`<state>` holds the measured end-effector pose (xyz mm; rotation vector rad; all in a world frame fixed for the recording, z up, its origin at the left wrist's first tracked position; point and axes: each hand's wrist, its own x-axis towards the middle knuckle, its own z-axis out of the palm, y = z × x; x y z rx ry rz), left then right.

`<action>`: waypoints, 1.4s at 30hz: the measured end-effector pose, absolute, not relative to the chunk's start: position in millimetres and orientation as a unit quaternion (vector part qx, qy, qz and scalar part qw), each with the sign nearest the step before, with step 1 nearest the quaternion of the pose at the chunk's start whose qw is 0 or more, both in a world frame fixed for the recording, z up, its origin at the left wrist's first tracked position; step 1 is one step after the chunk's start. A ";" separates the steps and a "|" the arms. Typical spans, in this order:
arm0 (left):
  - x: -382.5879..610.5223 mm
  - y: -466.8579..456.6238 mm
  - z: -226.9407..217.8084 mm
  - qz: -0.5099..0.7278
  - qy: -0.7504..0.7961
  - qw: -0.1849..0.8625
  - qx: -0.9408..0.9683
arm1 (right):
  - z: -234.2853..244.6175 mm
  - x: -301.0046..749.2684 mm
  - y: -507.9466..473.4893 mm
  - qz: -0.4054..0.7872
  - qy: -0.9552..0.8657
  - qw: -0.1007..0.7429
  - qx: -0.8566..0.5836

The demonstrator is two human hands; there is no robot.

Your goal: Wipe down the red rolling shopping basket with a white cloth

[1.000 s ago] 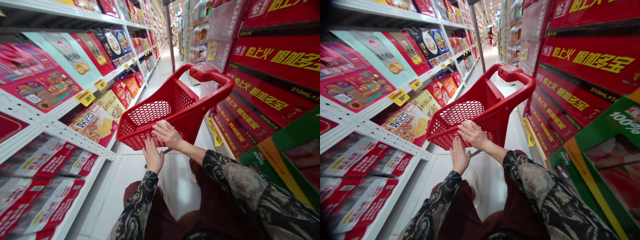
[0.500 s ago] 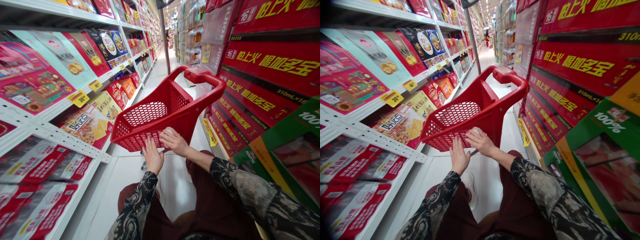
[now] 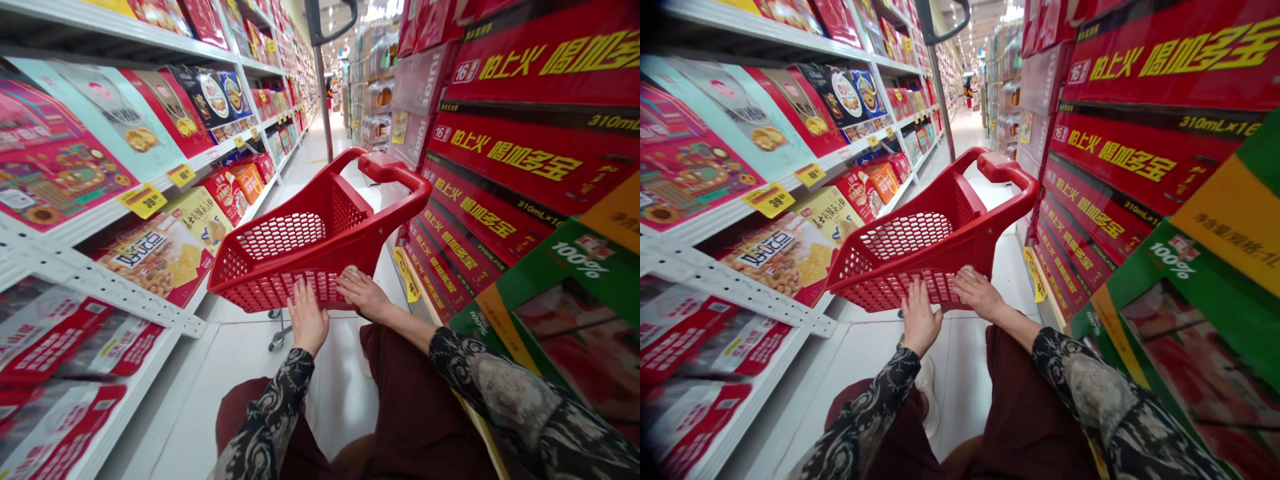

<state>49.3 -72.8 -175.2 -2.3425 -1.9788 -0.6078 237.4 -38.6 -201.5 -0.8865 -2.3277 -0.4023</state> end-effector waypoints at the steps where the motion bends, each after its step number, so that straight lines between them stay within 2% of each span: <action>1: 53.5 -71.3 -172.2 -0.198 -0.630 0.008 -0.751 | -189.8 236.4 -38.6 -0.157 -0.871 0.321 -0.338; 6: 78.2 -61.0 -151.8 -0.227 -0.606 0.020 -0.762 | -124.8 230.9 -22.9 -0.210 -0.798 0.411 -0.387; 8: 83.8 -59.2 -147.0 -0.234 -0.597 0.027 -0.767 | -121.8 233.4 -18.7 -0.214 -0.803 0.407 -0.380; 15: 78.5 -62.2 -147.6 -0.232 -0.584 0.037 -0.777 | -165.0 245.5 -41.4 -0.203 -0.840 0.376 -0.335; 21: 80.1 -55.1 -136.0 -0.246 -0.563 0.057 -0.787 | -99.0 267.8 -40.9 -0.259 -0.736 0.472 -0.411; 23: 82.9 -52.5 -132.1 -0.256 -0.557 0.063 -0.787 | -86.3 275.6 -32.6 -0.273 -0.718 0.478 -0.426; 25: 85.1 -51.1 -129.9 -0.263 -0.555 0.069 -0.786 | -91.6 278.4 -26.7 -0.274 -0.731 0.462 -0.422; 31: 86.1 -52.1 -124.5 -0.243 -0.556 0.080 -0.791 | -156.0 257.9 -40.0 -0.215 -0.824 0.369 -0.372; 33: 82.9 -50.7 -119.0 -0.235 -0.561 0.083 -0.789 | -158.4 253.2 -46.6 -0.194 -0.847 0.355 -0.344; 39: 53.9 -33.6 -103.7 -0.202 -0.613 0.091 -0.759 | -83.6 272.1 -32.9 -0.230 -0.745 0.441 -0.444; 42: 40.3 -25.8 -104.6 -0.165 -0.642 0.070 -0.746 | -62.7 274.0 -19.9 -0.228 -0.727 0.436 -0.479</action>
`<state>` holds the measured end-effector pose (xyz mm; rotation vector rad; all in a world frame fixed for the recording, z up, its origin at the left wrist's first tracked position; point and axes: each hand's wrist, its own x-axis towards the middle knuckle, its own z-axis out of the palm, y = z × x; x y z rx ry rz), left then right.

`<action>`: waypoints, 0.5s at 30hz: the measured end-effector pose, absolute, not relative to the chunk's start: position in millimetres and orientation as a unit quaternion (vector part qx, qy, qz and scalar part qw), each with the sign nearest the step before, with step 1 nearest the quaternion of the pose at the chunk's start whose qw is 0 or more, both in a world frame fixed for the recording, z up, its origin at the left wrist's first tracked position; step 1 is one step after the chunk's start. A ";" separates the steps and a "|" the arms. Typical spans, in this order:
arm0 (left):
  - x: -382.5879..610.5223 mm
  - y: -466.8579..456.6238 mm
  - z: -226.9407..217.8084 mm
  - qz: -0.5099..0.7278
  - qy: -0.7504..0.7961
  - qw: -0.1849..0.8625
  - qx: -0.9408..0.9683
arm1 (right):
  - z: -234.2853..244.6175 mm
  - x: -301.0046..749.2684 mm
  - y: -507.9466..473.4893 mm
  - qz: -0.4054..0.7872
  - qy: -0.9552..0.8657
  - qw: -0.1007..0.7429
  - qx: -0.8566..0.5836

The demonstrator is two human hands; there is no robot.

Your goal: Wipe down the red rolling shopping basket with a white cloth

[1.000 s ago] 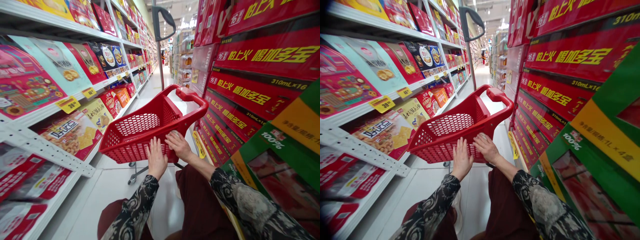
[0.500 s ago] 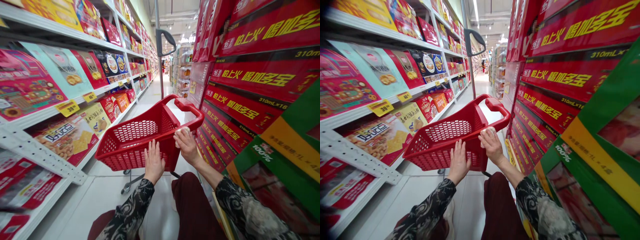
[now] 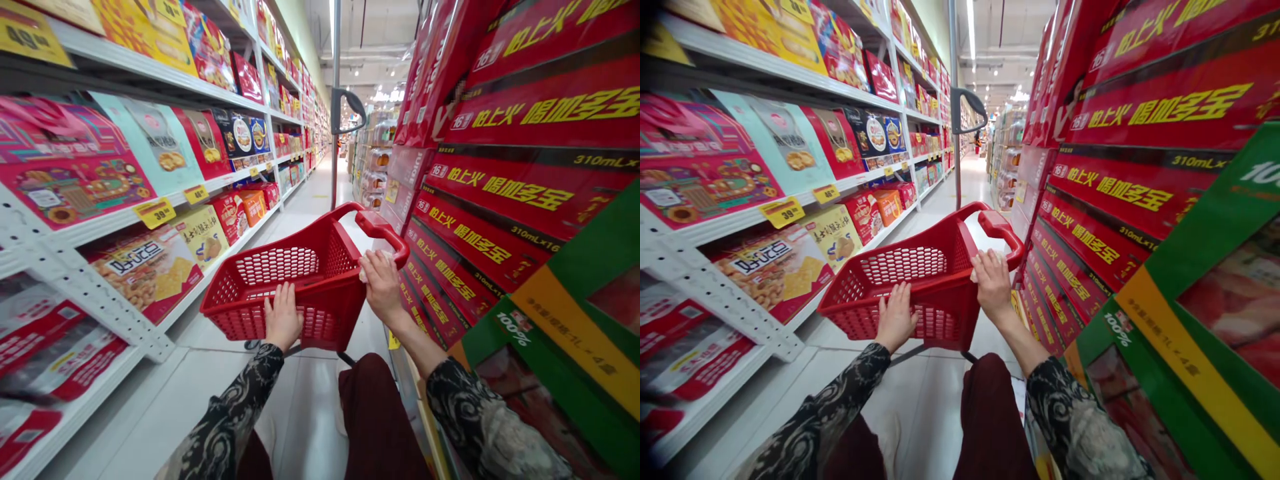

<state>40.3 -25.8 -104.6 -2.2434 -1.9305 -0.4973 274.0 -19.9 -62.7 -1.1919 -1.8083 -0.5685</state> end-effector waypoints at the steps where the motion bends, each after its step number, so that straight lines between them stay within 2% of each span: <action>1: 38.1 -24.4 -105.4 -0.157 -0.645 0.064 -0.745 | -63.3 269.6 -17.4 -0.224 -0.736 0.425 -0.477; 6: 35.8 -24.5 -104.2 -0.142 -0.659 0.061 -0.736 | -82.3 230.7 -14.4 -0.210 -0.814 0.349 -0.414; 9: 26.7 -24.7 -101.7 -0.128 -0.647 0.056 -0.750 | -74.3 232.1 -12.5 -0.211 -0.826 0.316 -0.416; 15: -2.1 -22.7 -106.3 -0.111 -0.691 0.057 -0.712 | -42.1 292.9 -3.7 -0.248 -0.734 0.368 -0.514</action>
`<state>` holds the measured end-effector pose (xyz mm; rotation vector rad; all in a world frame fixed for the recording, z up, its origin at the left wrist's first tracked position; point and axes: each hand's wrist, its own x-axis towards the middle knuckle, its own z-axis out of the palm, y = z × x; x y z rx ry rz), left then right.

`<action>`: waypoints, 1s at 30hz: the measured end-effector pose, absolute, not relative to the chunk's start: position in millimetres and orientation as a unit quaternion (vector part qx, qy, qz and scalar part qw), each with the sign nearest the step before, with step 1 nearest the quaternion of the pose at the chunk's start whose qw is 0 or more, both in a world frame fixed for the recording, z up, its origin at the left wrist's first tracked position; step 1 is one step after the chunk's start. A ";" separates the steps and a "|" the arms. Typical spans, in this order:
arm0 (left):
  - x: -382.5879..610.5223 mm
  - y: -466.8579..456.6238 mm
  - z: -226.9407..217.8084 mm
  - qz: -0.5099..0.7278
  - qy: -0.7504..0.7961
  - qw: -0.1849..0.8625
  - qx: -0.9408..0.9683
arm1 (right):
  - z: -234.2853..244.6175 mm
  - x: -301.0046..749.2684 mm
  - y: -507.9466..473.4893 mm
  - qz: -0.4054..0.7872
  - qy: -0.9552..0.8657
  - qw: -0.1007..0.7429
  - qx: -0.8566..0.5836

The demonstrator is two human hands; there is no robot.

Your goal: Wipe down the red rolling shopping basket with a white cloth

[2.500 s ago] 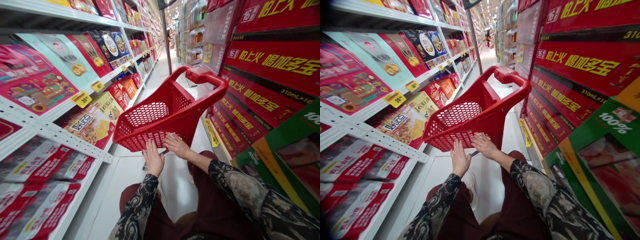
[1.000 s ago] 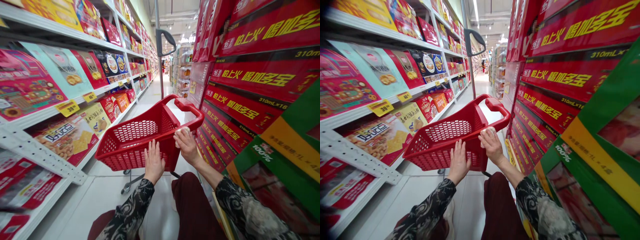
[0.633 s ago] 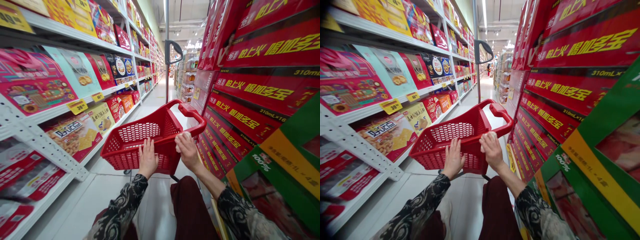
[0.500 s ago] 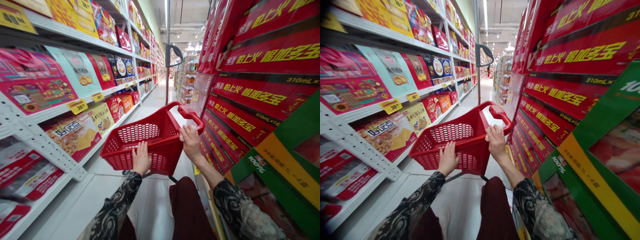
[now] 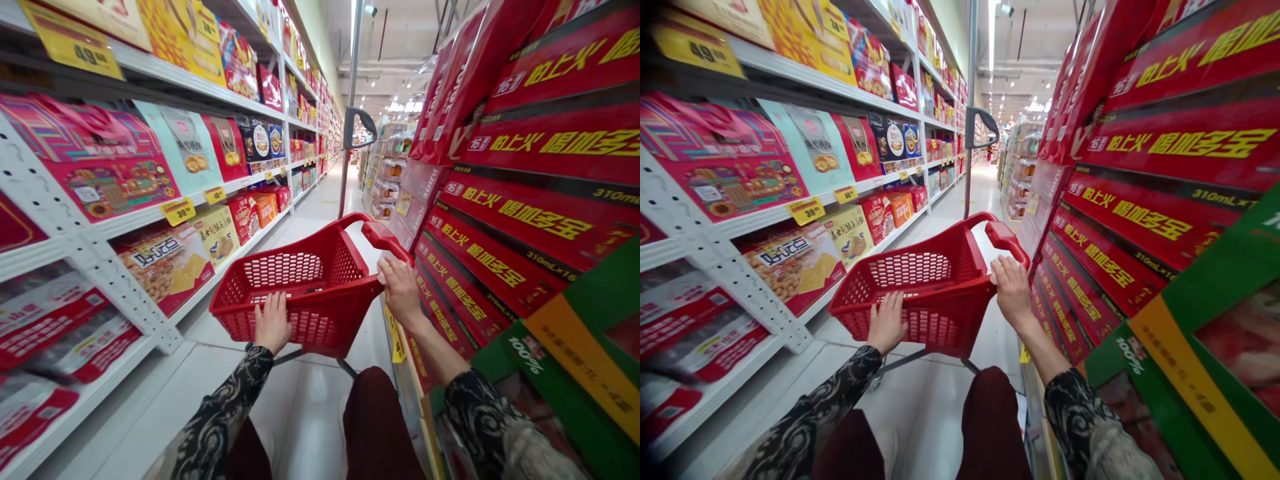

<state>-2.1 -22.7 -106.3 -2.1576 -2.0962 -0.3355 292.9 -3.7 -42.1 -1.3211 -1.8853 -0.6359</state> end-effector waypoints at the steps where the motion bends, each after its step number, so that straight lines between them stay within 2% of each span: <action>1: -3.3 -22.5 -107.0 -0.109 -0.694 0.056 -0.710 | -40.3 296.5 -2.6 -0.249 -0.730 0.368 -0.518; 11: 12.7 -18.5 -99.2 -0.098 -0.694 -0.012 -0.713 | -49.5 204.9 7.0 -0.116 -0.836 0.249 -0.476; 16: -7.1 -21.3 -103.3 -0.095 -0.676 0.001 -0.731 | -42.3 217.1 25.1 -0.095 -0.822 0.261 -0.497; 21: -31.1 -27.2 -111.5 -0.090 -0.716 0.049 -0.690 | -41.5 245.2 36.7 -0.125 -0.791 0.296 -0.521; 30: -2.2 -28.8 -107.1 -0.077 -0.703 0.017 -0.707 | -52.4 267.3 57.3 -0.159 -0.763 0.315 -0.542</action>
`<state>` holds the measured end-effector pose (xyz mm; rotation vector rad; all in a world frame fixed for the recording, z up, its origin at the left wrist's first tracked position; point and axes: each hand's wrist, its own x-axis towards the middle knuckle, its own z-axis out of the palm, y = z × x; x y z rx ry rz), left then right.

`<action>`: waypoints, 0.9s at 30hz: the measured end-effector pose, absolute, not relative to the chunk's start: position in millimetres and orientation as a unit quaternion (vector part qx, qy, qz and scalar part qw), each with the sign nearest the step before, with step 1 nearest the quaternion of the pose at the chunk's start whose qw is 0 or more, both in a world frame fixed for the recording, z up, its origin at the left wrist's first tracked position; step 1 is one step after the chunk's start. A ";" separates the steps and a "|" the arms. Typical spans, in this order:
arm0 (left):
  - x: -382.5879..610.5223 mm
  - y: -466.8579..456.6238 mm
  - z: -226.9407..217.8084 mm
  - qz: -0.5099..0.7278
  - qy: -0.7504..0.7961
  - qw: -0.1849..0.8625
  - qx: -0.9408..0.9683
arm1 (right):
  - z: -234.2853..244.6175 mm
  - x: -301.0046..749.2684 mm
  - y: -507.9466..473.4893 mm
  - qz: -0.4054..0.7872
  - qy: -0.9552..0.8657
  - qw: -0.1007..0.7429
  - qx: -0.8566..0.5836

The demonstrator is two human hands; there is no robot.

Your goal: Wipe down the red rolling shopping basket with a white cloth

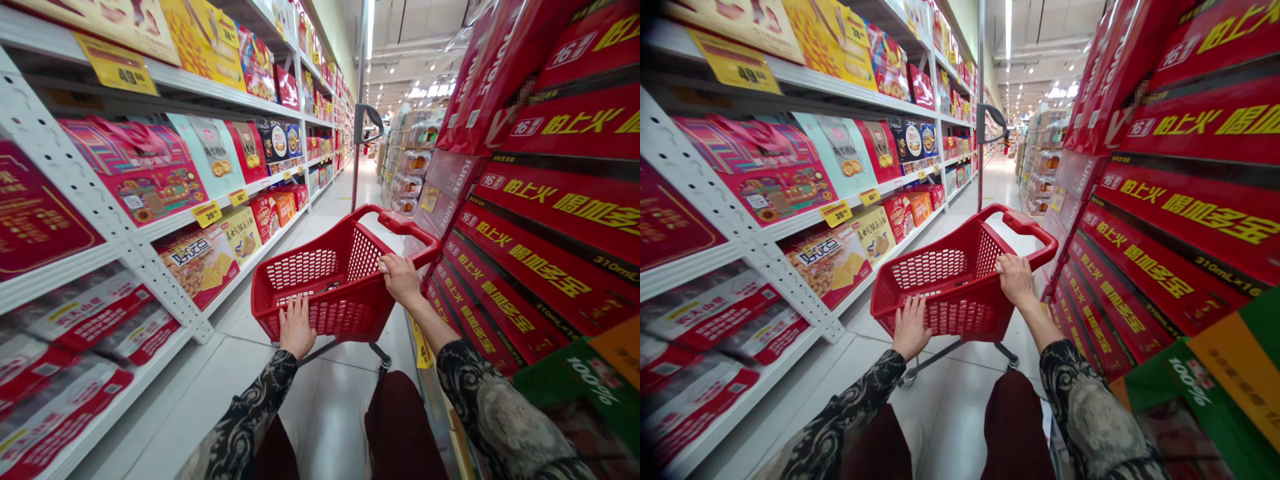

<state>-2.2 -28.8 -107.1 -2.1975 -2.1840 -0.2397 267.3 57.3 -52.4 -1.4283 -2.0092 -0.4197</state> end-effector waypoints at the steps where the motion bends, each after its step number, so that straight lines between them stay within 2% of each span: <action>1: 0.2 -28.5 -107.0 -0.077 -0.696 0.013 -0.713 | -53.4 271.0 61.1 -0.164 -0.761 0.316 -0.542; 12: -10.8 -31.5 -107.0 -0.055 -0.698 -0.028 -0.714 | -58.1 296.9 89.2 -0.169 -0.778 0.268 -0.542; 20: 27.2 -34.3 -105.4 -0.051 -0.642 -0.051 -0.763 | -104.9 199.3 49.5 -0.064 -0.854 0.255 -0.448; 27: 9.2 -37.0 -111.8 -0.020 -0.672 -0.046 -0.739 | -108.4 219.3 54.5 -0.020 -0.835 0.274 -0.477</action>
